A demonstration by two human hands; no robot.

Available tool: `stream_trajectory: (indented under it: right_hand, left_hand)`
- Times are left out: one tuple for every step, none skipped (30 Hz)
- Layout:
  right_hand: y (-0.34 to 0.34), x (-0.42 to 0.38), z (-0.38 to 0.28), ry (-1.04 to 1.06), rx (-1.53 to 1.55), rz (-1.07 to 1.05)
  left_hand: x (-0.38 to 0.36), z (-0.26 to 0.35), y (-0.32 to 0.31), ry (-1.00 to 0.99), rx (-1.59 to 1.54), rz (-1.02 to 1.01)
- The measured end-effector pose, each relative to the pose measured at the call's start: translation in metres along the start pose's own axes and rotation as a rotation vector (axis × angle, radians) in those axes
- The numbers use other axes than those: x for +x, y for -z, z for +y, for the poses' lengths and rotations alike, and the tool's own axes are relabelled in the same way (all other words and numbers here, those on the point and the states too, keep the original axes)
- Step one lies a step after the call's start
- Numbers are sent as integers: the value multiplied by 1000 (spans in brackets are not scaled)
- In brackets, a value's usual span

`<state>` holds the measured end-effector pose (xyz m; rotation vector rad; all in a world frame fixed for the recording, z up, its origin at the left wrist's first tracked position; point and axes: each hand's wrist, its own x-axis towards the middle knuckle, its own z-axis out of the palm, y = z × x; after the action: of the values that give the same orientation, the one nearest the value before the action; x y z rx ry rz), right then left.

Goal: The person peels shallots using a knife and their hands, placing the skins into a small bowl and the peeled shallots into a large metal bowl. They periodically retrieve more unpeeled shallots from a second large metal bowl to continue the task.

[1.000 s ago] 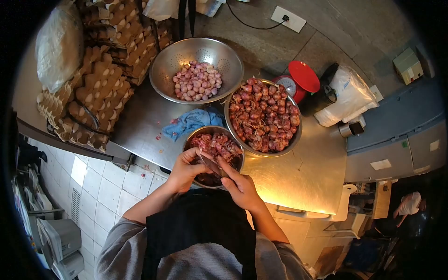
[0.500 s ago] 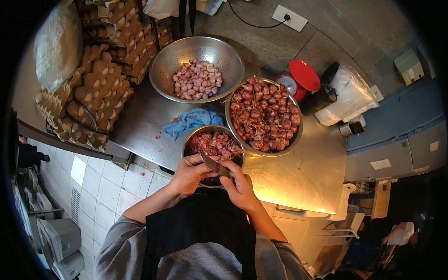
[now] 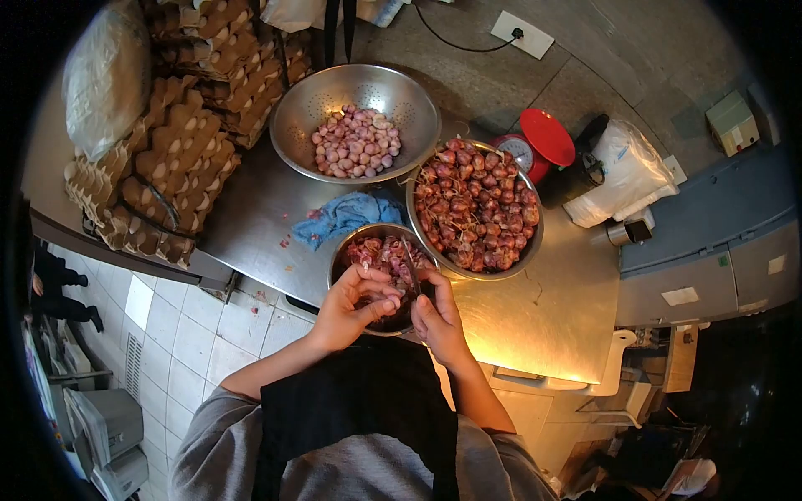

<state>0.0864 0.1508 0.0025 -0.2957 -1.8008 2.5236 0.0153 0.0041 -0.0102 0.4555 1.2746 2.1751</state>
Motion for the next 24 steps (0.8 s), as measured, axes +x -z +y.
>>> stream_trajectory:
  right_hand:
    - [1,-1,-2,12,-33,-17]
    - [3,-2,-3,-12,-45,-39]
    - [6,-4,-3,-37,-58,-63]
    - [8,-6,-2,-62,-70,-86]
    - [8,-8,0,-65,-66,-98]
    - [8,-10,2,-68,-62,-109]
    - [8,-11,2,-71,-58,-118]
    - [7,-11,1,-72,-84,-141]
    - [5,-12,-2,-72,-110,-162]
    - [4,-12,-4,-72,-135,-184]
    - [4,-13,-3,-67,-149,-189]
    - [5,-13,-1,-63,-164,-195]
    - [5,-14,0,-59,-178,-202]
    - [3,-14,-1,-57,-208,-186]
    - [0,-15,-3,-56,-237,-170]
    - [-2,-15,-3,-54,-266,-154]
    - [2,-13,2,70,-397,-148]
    - [5,-8,8,194,-526,-141]
    - [8,-9,11,189,-532,-141]
    - [10,-10,12,185,-538,-140]
    - [7,-14,4,53,-420,-146]
    - [6,-18,-1,-77,-301,-149]
    - [5,-19,-2,-76,-314,-154]
    - [4,-19,-3,-75,-326,-159]
  left_hand:
    - [0,3,1,53,-47,14]
    - [1,5,2,106,-95,28]
    - [2,4,4,105,-101,22]
    - [2,2,7,104,-106,17]
    - [3,-1,9,103,-111,12]
    - [4,-2,11,83,-67,12]
    - [4,-3,12,63,-23,12]
    - [4,-4,13,44,20,10]
    - [4,-4,13,57,16,4]
    - [4,-3,14,68,13,-2]
    - [4,-2,14,80,9,-7]
    - [5,-2,12,54,-18,12]
    - [6,0,10,27,-45,31]
    - [6,1,8,0,-72,50]
    - [5,1,7,5,-82,66]
    - [5,2,7,10,-93,81]
    - [4,2,7,14,-104,96]
    - [4,2,6,16,-95,101]
    - [3,2,6,18,-86,105]
    - [3,3,5,20,-76,111]
    - [2,3,5,6,-65,109]
    - [2,4,5,-8,-55,107]
    - [2,4,5,-23,-45,105]
    - [2,4,4,-31,-34,107]
